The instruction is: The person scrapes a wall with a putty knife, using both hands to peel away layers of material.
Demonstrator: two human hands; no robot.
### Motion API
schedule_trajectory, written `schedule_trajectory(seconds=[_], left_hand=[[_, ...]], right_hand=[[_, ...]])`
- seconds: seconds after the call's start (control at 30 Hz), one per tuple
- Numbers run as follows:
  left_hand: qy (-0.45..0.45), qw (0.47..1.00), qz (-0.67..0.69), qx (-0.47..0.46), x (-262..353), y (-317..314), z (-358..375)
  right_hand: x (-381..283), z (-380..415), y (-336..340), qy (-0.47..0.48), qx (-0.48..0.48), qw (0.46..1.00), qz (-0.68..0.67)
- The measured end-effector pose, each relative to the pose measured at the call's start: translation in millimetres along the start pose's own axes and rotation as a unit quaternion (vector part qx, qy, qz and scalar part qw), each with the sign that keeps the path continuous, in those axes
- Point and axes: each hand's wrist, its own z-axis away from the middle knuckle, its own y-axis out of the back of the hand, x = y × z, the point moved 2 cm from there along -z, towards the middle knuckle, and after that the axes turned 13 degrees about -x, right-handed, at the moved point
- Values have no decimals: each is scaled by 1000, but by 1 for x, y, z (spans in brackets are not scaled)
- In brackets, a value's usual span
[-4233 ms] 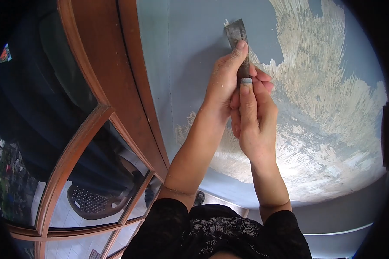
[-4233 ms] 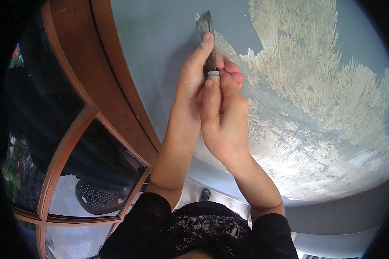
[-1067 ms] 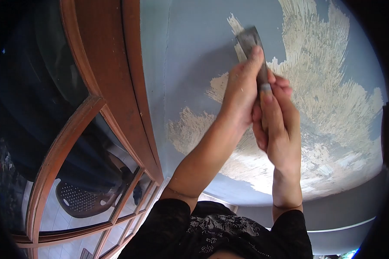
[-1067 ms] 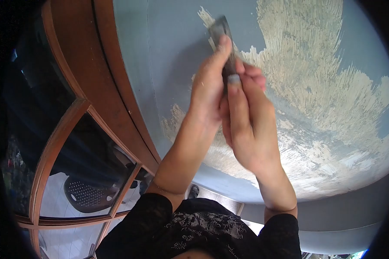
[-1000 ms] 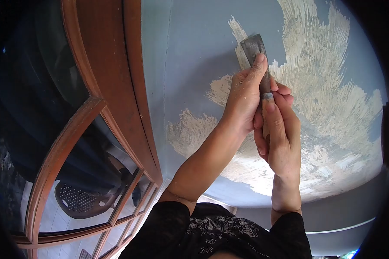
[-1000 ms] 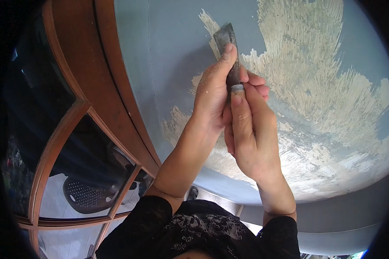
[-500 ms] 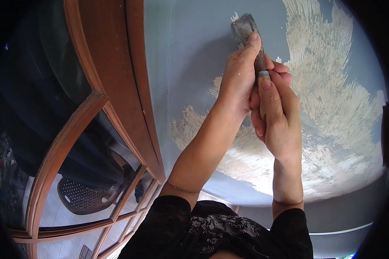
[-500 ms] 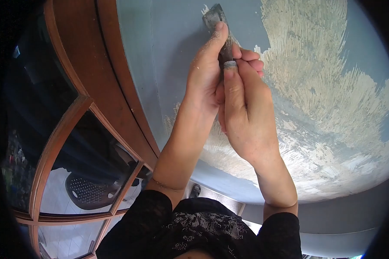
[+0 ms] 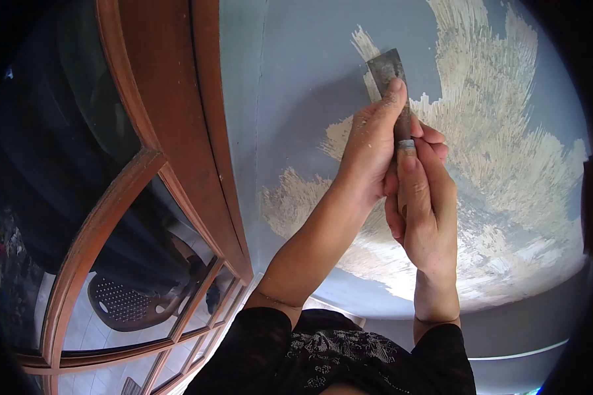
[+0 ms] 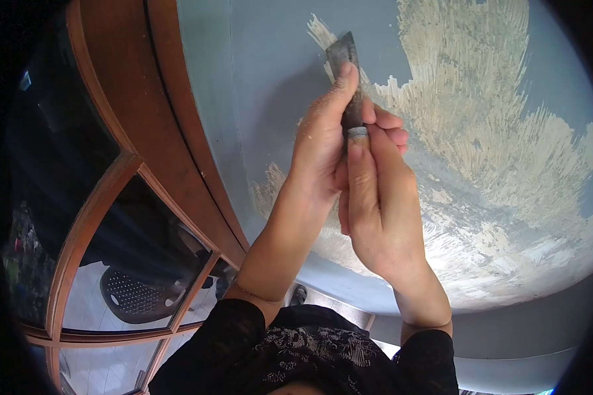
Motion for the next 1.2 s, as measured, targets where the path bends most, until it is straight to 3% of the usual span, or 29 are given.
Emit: schedule_trajectory(seconds=[0.23, 0.33, 0.6, 0.7, 0.83, 0.97, 1.07, 1.2], left_hand=[[-62, 998, -3, 33, 12, 0, -14], [-22, 999, -31, 29, -1, -8, 1], [-47, 999, 3, 14, 8, -1, -11], [-2, 1000, -1, 14, -2, -7, 1], [-60, 998, -9, 4, 13, 2, -17], [-47, 999, 9, -9, 8, 4, -13], [-9, 999, -5, 43, 2, -9, -1], [-72, 997, -10, 30, 16, -4, -18]], right_hand=[[6, -23, 10, -7, -55, 998, -8], [1, 0, 10, -15, -29, 999, -25], [-1, -14, 9, -10, -46, 999, -18], [-3, -3, 8, 0, -17, 1000, -24], [1, -21, 10, -16, -38, 999, -5], [-3, -13, 6, 1, -26, 1000, -4], [-2, -7, 3, 6, -4, 1000, -12], [-2, -28, 10, -1, -48, 999, 20]])
